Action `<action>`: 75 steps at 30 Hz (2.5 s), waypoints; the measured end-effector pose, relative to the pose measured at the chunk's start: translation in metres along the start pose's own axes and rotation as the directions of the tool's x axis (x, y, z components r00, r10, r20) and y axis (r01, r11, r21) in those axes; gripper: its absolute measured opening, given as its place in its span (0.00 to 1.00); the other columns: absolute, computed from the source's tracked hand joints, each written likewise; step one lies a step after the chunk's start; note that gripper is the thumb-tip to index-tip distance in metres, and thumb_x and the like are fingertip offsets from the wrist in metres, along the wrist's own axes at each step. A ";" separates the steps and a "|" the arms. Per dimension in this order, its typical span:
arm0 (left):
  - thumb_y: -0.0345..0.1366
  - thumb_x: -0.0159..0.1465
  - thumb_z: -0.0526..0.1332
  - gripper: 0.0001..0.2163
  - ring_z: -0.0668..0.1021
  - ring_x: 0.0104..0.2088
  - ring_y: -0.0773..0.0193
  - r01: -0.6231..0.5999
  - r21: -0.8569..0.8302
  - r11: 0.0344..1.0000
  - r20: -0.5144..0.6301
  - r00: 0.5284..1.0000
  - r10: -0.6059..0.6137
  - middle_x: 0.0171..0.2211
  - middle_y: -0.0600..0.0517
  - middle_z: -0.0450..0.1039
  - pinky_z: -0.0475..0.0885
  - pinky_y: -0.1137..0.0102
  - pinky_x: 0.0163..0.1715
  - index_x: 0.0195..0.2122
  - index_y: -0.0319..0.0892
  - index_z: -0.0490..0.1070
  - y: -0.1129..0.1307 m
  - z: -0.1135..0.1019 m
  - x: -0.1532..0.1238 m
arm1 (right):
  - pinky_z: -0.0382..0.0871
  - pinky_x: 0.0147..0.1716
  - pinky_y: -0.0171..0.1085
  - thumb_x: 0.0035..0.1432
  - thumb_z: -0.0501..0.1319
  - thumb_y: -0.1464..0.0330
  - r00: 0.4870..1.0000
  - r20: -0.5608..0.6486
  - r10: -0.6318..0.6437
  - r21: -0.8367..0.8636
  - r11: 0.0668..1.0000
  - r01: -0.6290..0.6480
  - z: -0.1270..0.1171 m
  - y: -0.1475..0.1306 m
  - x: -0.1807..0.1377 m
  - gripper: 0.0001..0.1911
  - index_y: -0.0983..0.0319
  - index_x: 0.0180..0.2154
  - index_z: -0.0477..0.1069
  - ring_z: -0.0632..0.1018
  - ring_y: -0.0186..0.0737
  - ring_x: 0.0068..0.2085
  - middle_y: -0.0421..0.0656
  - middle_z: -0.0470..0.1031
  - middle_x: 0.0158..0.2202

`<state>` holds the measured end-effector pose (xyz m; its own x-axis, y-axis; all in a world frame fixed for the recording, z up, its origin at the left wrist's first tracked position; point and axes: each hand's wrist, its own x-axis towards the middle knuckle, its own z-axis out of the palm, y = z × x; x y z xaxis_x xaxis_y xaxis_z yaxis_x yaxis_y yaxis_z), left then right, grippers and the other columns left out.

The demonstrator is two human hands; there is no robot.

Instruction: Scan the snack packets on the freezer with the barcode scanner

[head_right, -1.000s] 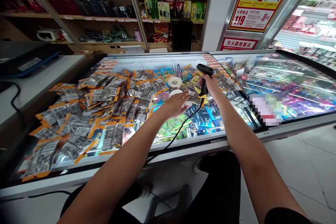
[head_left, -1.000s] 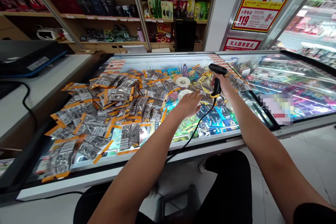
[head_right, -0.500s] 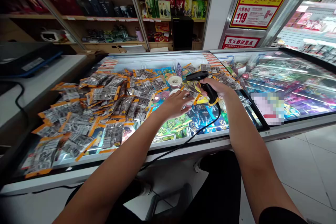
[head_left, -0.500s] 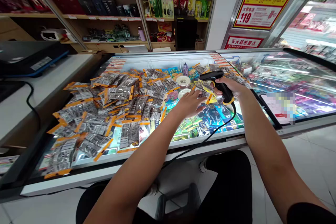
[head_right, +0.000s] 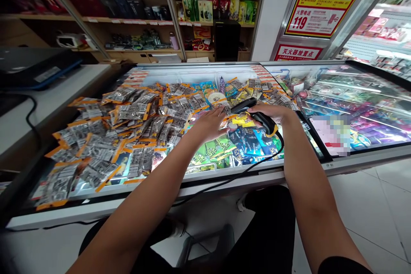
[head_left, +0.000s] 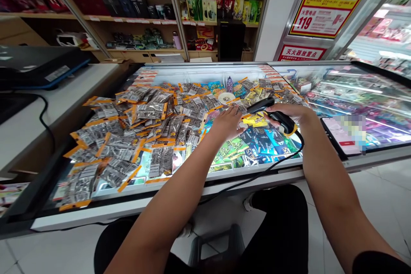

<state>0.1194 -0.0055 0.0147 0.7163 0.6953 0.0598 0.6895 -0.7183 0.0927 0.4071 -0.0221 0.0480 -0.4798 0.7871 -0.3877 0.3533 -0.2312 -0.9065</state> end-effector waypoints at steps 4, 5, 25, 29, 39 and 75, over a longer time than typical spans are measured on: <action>0.52 0.70 0.55 0.34 0.52 0.74 0.50 0.006 -0.012 1.000 0.014 1.000 -0.005 0.75 0.44 0.44 0.54 0.53 0.70 0.72 0.41 0.54 0.000 -0.001 -0.001 | 0.70 0.25 0.38 0.62 0.62 0.50 0.999 0.002 0.035 0.035 0.999 -0.035 0.001 -0.001 -0.002 0.21 0.62 0.34 0.74 0.71 0.39 0.23 0.45 0.71 0.21; 0.53 0.70 0.55 0.34 0.52 0.74 0.50 0.007 -0.010 1.000 0.018 1.000 -0.007 0.75 0.44 0.44 0.55 0.53 0.70 0.72 0.40 0.55 0.000 -0.001 -0.001 | 0.70 0.24 0.39 0.61 0.63 0.49 1.000 -0.006 0.027 0.043 0.999 -0.027 0.002 -0.001 -0.002 0.21 0.62 0.33 0.74 0.71 0.39 0.23 0.45 0.71 0.21; 0.53 0.67 0.53 0.39 0.46 0.75 0.43 0.468 0.116 0.876 -0.184 0.877 -0.445 0.75 0.36 0.44 0.41 0.54 0.72 0.71 0.28 0.53 -0.004 -0.001 0.021 | 0.68 0.22 0.35 0.57 0.64 0.56 0.768 -0.637 -0.059 0.474 0.756 0.452 -0.022 0.002 0.021 0.14 0.57 0.34 0.66 0.68 0.35 0.22 0.38 0.68 0.22; 0.54 0.68 0.49 0.38 0.51 0.74 0.45 0.326 0.069 0.943 -0.095 0.943 -0.319 0.76 0.40 0.41 0.49 0.55 0.71 0.73 0.34 0.51 0.014 0.020 0.076 | 0.70 0.23 0.36 0.55 0.64 0.54 0.786 -0.611 -0.097 0.558 0.652 0.514 -0.024 0.003 0.023 0.15 0.57 0.36 0.67 0.68 0.35 0.22 0.36 0.65 0.22; 0.54 0.70 0.47 0.38 0.46 0.75 0.50 0.092 -0.051 0.994 -0.024 0.995 -0.093 0.77 0.46 0.35 0.48 0.54 0.72 0.75 0.39 0.42 -0.013 0.041 0.189 | 0.66 0.22 0.34 0.51 0.64 0.60 0.840 -0.524 -0.140 0.635 0.593 0.495 -0.018 -0.001 0.030 0.13 0.56 0.36 0.62 0.65 0.33 0.21 0.33 0.60 0.22; 0.70 0.63 0.39 0.48 0.58 0.71 0.37 0.305 0.105 0.946 -0.134 0.947 -0.291 0.69 0.35 0.58 0.50 0.50 0.69 0.69 0.33 0.61 -0.014 0.018 0.000 | 0.70 0.23 0.38 0.55 0.67 0.58 0.844 -0.536 -0.022 0.337 0.911 0.238 -0.008 0.005 0.031 0.13 0.58 0.32 0.68 0.72 0.38 0.25 0.41 0.70 0.26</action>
<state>0.1120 0.0038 -0.0045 0.4636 0.8709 0.1630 0.8826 -0.4701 0.0015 0.4002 0.0056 0.0325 0.0179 0.9759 -0.2174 -0.0626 -0.2159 -0.9744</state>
